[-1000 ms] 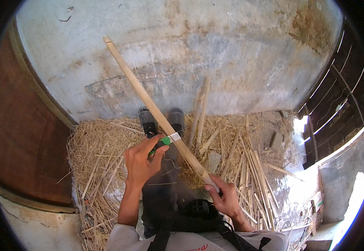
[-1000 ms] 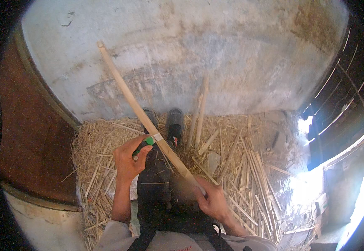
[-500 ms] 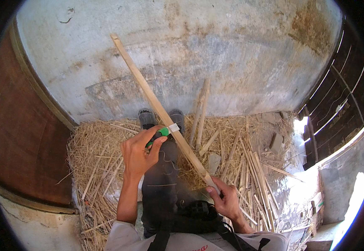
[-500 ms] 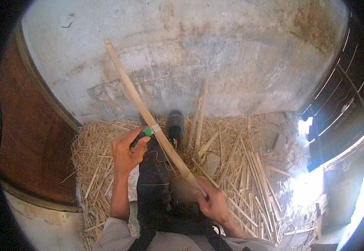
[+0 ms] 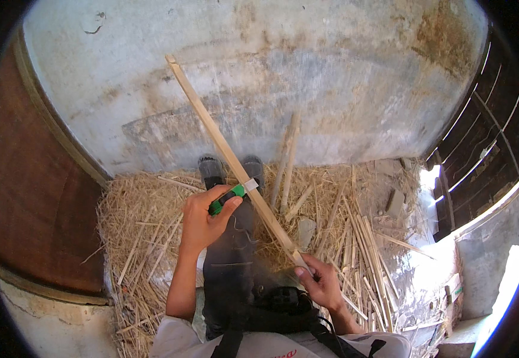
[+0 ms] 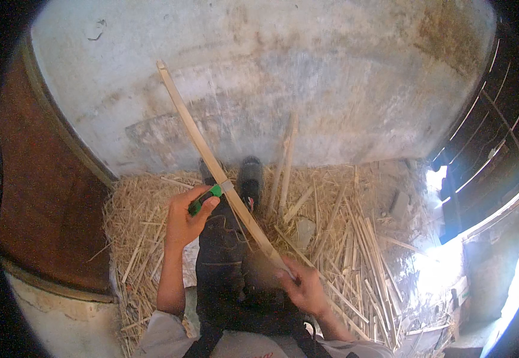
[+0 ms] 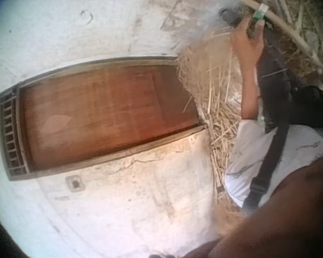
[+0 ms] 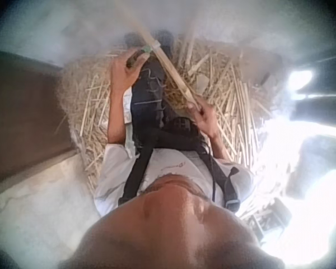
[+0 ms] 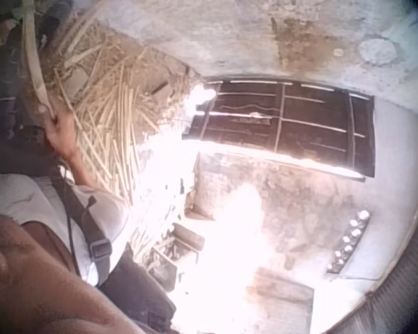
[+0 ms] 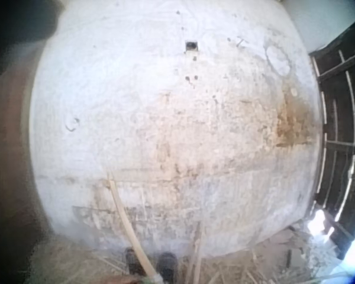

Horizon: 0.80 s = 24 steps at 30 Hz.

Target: The person strips layers from a length of bamboo using a small blade held in the right hand.

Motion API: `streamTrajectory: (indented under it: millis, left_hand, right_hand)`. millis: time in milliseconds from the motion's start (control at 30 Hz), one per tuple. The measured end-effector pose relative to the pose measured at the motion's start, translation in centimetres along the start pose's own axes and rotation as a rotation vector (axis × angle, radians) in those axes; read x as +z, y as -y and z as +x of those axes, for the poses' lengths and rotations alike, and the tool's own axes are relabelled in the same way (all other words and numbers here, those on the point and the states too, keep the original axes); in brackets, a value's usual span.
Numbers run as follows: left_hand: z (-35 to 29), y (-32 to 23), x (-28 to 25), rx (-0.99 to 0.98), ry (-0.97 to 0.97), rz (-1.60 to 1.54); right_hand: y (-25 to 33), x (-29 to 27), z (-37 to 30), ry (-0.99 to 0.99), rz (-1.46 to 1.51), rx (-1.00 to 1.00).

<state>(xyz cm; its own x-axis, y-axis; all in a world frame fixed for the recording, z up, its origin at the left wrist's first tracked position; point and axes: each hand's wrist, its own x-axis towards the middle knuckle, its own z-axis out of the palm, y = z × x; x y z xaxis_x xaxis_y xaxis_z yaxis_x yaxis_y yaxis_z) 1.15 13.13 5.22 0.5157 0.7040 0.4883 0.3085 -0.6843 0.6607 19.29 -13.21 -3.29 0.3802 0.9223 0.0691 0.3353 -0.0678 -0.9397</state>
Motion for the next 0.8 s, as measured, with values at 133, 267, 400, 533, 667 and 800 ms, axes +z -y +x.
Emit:
streamTrajectory:
  millis: [133, 267, 400, 533, 667, 800]
  left_hand:
    - [-1.0, 1.2, 0.5, 0.024, 0.018, -0.074]
    - [-1.9, 0.8, 1.0, 0.109, -0.100, -0.047]
    - [-2.4, 1.0, 1.0, 0.147, -0.142, -0.050]
    - [-2.4, 0.7, 0.8, 0.190, -0.191, -0.048]
    - [-2.4, 0.7, 0.6, 0.240, -0.220, 0.007]
    - [-2.4, -0.3, 0.6, 0.261, -0.251, 0.072]
  right_hand:
    - [-0.6, -0.8, 1.0, 0.201, 0.133, 0.076]
    - [-2.9, -0.7, 2.6, 0.267, 0.213, -0.050]
    - [-2.7, -0.1, 3.8, 0.225, 0.460, 0.049]
    - [0.1, 0.2, 4.6, 0.235, 0.432, 0.163]
    - [0.4, 0.9, 4.8, 0.129, 0.250, 0.030]
    - [1.3, 1.7, 4.7, 0.007, 0.204, -0.004]
